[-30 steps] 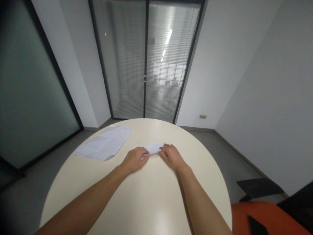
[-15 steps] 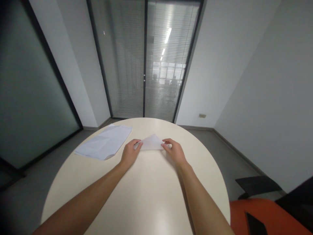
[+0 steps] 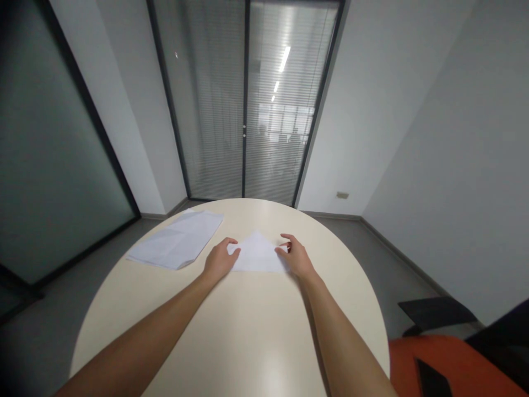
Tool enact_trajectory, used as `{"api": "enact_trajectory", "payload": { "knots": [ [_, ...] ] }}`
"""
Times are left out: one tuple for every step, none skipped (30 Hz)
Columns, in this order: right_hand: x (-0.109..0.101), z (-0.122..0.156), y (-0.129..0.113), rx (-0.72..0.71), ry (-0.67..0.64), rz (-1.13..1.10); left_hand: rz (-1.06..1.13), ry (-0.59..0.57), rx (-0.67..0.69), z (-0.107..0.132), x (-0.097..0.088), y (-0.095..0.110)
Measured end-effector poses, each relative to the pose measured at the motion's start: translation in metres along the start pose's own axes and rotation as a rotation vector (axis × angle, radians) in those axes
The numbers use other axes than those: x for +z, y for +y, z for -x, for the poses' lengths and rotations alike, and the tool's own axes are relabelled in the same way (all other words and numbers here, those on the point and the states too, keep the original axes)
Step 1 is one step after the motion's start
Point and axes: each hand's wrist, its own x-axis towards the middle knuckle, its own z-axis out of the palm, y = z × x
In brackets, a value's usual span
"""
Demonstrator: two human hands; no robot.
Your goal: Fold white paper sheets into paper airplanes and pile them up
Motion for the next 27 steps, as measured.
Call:
{"api": "enact_trajectory", "payload": {
  "knots": [
    [0.0, 0.001, 0.0, -0.002, -0.007, 0.052, -0.063, -0.012, 0.023, 0.002, 0.0, 0.001],
    [0.0, 0.002, -0.001, -0.008, -0.013, 0.096, -0.119, -0.014, 0.066, 0.005, 0.0, 0.001],
    [0.0, 0.004, -0.002, -0.017, -0.02, 0.129, -0.165, -0.003, 0.122, 0.008, 0.0, 0.002],
    [0.001, 0.005, -0.003, -0.028, -0.027, 0.157, -0.202, 0.015, 0.186, 0.01, 0.001, 0.002],
    [0.001, 0.006, -0.004, -0.04, -0.035, 0.181, -0.227, 0.03, 0.255, 0.012, 0.002, 0.002],
    [0.001, 0.006, -0.005, -0.051, -0.045, 0.204, -0.239, 0.034, 0.324, 0.013, 0.004, 0.002],
    [0.001, 0.007, -0.006, -0.061, -0.053, 0.23, -0.236, 0.023, 0.393, 0.014, 0.006, 0.001],
    [0.001, 0.007, -0.007, -0.069, -0.061, 0.26, -0.221, -0.006, 0.459, 0.014, 0.007, 0.001],
    [0.001, 0.007, -0.009, -0.077, -0.068, 0.293, -0.2, -0.052, 0.514, 0.015, 0.009, 0.0],
    [0.0, 0.008, -0.01, -0.09, -0.072, 0.332, -0.178, -0.105, 0.554, 0.015, 0.011, 0.0],
    [0.0, 0.008, -0.013, -0.114, -0.071, 0.378, -0.16, -0.152, 0.575, 0.014, 0.013, -0.001],
    [0.001, 0.008, -0.016, -0.151, -0.069, 0.426, -0.149, -0.19, 0.586, 0.014, 0.014, -0.001],
    [0.001, 0.009, -0.019, -0.197, -0.073, 0.468, -0.142, -0.214, 0.592, 0.014, 0.015, -0.002],
    [0.003, 0.01, -0.024, -0.25, -0.083, 0.5, -0.135, -0.225, 0.6, 0.014, 0.016, -0.002],
    [0.006, 0.011, -0.028, -0.301, -0.104, 0.513, -0.126, -0.224, 0.613, 0.014, 0.016, -0.002],
    [0.009, 0.012, -0.032, -0.347, -0.14, 0.504, -0.114, -0.219, 0.632, 0.014, 0.015, -0.001],
    [0.013, 0.014, -0.036, -0.388, -0.18, 0.477, -0.099, -0.217, 0.653, 0.015, 0.014, 0.0],
    [0.018, 0.016, -0.038, -0.424, -0.22, 0.443, -0.085, -0.217, 0.674, 0.016, 0.013, 0.001],
    [0.023, 0.019, -0.04, -0.455, -0.265, 0.416, -0.076, -0.223, 0.692, 0.016, 0.012, 0.002],
    [0.028, 0.021, -0.041, -0.476, -0.313, 0.4, -0.071, -0.231, 0.707, 0.017, 0.011, 0.003],
    [0.032, 0.024, -0.041, -0.479, -0.354, 0.399, -0.068, -0.241, 0.717, 0.018, 0.01, 0.004],
    [0.035, 0.026, -0.04, -0.465, -0.388, 0.409, -0.063, -0.249, 0.726, 0.019, 0.01, 0.005],
    [0.036, 0.027, -0.039, -0.438, -0.417, 0.425, -0.056, -0.256, 0.733, 0.02, 0.01, 0.006],
    [0.037, 0.028, -0.037, -0.405, -0.442, 0.442, -0.048, -0.264, 0.74, 0.021, 0.01, 0.007],
    [0.037, 0.029, -0.036, -0.373, -0.463, 0.456, -0.04, -0.272, 0.747, 0.022, 0.01, 0.007],
    [0.036, 0.029, -0.036, -0.349, -0.481, 0.467, -0.035, -0.28, 0.752, 0.023, 0.01, 0.007],
    [0.035, 0.029, -0.036, -0.334, -0.494, 0.474, -0.034, -0.285, 0.754, 0.024, 0.011, 0.008]
  ]
}}
